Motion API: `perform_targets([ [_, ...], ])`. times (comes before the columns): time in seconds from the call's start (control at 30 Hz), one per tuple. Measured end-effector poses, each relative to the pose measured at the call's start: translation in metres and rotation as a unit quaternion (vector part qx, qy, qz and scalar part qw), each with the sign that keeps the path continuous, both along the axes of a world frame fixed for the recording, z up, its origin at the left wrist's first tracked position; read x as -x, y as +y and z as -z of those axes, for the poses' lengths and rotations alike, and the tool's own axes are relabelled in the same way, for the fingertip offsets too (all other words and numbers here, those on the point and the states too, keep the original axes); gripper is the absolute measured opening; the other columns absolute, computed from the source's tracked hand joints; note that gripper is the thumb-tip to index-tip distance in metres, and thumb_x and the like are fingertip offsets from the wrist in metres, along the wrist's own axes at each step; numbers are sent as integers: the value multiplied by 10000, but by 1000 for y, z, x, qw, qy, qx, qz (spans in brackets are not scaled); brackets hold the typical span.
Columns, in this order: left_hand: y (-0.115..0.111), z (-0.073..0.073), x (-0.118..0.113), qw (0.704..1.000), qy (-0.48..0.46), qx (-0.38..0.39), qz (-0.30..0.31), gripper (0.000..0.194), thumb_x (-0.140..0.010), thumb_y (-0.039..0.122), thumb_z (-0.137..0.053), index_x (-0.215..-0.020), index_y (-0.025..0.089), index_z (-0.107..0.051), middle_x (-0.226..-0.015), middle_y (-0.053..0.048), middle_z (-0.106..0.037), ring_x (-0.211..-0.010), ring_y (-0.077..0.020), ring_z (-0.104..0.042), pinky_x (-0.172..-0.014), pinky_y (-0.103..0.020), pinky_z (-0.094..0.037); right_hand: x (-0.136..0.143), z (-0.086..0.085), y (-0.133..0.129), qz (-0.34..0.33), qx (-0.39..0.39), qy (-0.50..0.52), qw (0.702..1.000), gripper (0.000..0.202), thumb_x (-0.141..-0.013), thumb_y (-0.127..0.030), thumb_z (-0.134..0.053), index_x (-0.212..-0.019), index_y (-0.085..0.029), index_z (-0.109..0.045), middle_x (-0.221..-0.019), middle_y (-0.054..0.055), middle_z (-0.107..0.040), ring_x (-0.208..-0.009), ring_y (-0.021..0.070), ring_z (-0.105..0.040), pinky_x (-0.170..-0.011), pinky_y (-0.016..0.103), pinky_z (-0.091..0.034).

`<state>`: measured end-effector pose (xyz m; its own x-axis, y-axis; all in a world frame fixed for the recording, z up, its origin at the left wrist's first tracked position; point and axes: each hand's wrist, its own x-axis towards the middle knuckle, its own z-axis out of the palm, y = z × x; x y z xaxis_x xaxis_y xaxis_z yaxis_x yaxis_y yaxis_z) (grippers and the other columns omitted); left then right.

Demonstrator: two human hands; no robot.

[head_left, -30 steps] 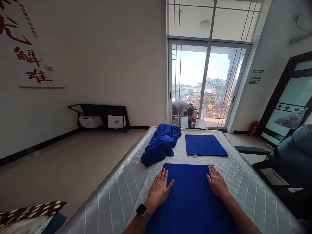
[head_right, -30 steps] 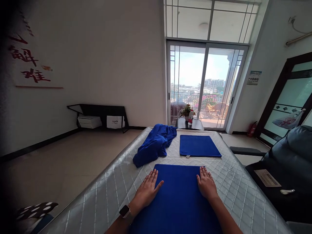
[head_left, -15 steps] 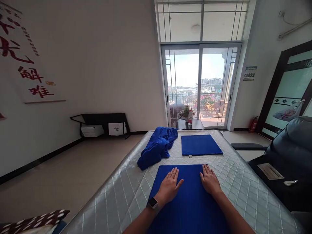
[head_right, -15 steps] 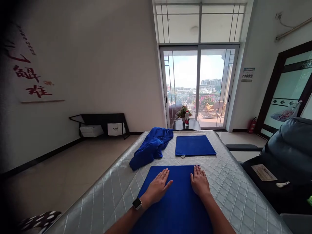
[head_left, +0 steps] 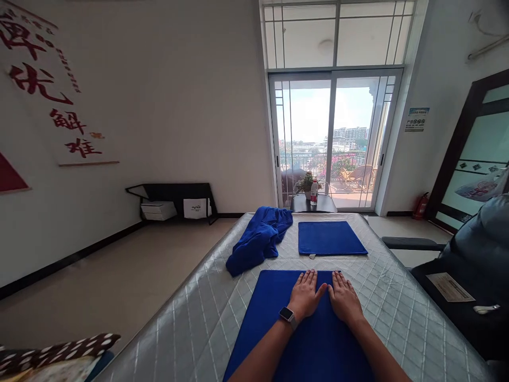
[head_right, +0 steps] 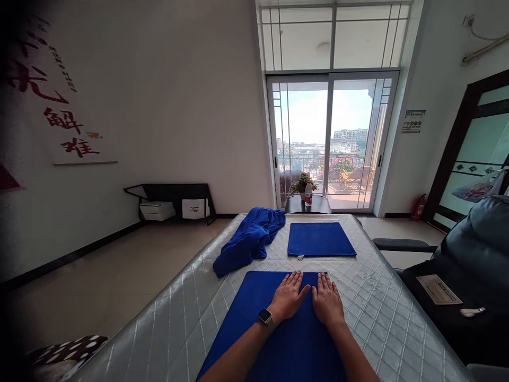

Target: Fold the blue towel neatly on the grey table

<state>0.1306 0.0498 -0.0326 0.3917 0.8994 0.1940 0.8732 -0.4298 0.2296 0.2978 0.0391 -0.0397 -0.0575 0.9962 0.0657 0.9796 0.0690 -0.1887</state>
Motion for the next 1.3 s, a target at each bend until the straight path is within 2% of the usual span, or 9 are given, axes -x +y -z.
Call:
perform_targets([
  [0.13,-2,-4,58,998,19,9,-58,806,-998,623,-74,-1536,82,-335,-1599,-140,-347,-1503,-255,-250,-1232,-460,-222,1,-2,0,3,1,2,1000,672,-989,-419,-176,-1574,-89,-215,-1642,85,-194,-1523,194,-119,-1227,390,-103],
  [0.23,-5,-1,102,995,33,2,-95,812,-995,633,-61,-1539,93,-330,-1594,-140,-361,-1499,-258,-260,-1227,-462,-225,1,-1,-1,2,1,-1,1000,674,-989,-413,-158,-1570,-76,-216,-1644,88,-194,-1524,188,-114,-1229,389,-88],
  [0.37,-7,8,139,990,36,-11,-135,804,-999,633,-88,-1539,87,-327,-1600,-147,-342,-1493,-270,-274,-1218,-472,-252,2,-2,-2,4,1,1,1000,679,-988,-419,-157,-1567,-70,-220,-1643,90,-202,-1524,185,-116,-1230,386,-81],
  [0.6,-4,14,150,988,42,-44,-139,837,-988,652,-75,-1522,75,-363,-1584,-167,-368,-1473,-276,-323,-1204,-459,-286,4,-3,-2,8,3,7,1000,679,-986,-423,-180,-1568,-77,-221,-1647,81,-183,-1523,182,-120,-1229,379,-100],
  [0.8,-1,13,161,988,34,-23,-146,837,-993,640,-85,-1513,49,-369,-1585,-175,-360,-1485,-259,-294,-1214,-421,-267,6,-7,-3,11,14,-7,1000,684,-986,-431,-171,-1570,-78,-215,-1648,78,-175,-1522,182,-125,-1229,371,-93],
  [1.1,-3,10,161,987,26,-2,-161,865,-984,657,-89,-1518,21,-330,-1599,-195,-305,-1499,-269,-247,-1217,-449,-237,5,-9,-4,7,17,-6,1000,689,-987,-437,-163,-1567,-71,-224,-1643,87,-196,-1521,186,-128,-1229,367,-91],
  [1.3,-3,13,161,987,25,-21,-158,835,-987,653,-112,-1515,54,-355,-1591,-189,-337,-1493,-276,-268,-1206,-455,-253,4,-9,-4,6,19,2,1000,695,-985,-444,-163,-1570,-72,-211,-1647,85,-187,-1523,185,-120,-1228,361,-80],
])
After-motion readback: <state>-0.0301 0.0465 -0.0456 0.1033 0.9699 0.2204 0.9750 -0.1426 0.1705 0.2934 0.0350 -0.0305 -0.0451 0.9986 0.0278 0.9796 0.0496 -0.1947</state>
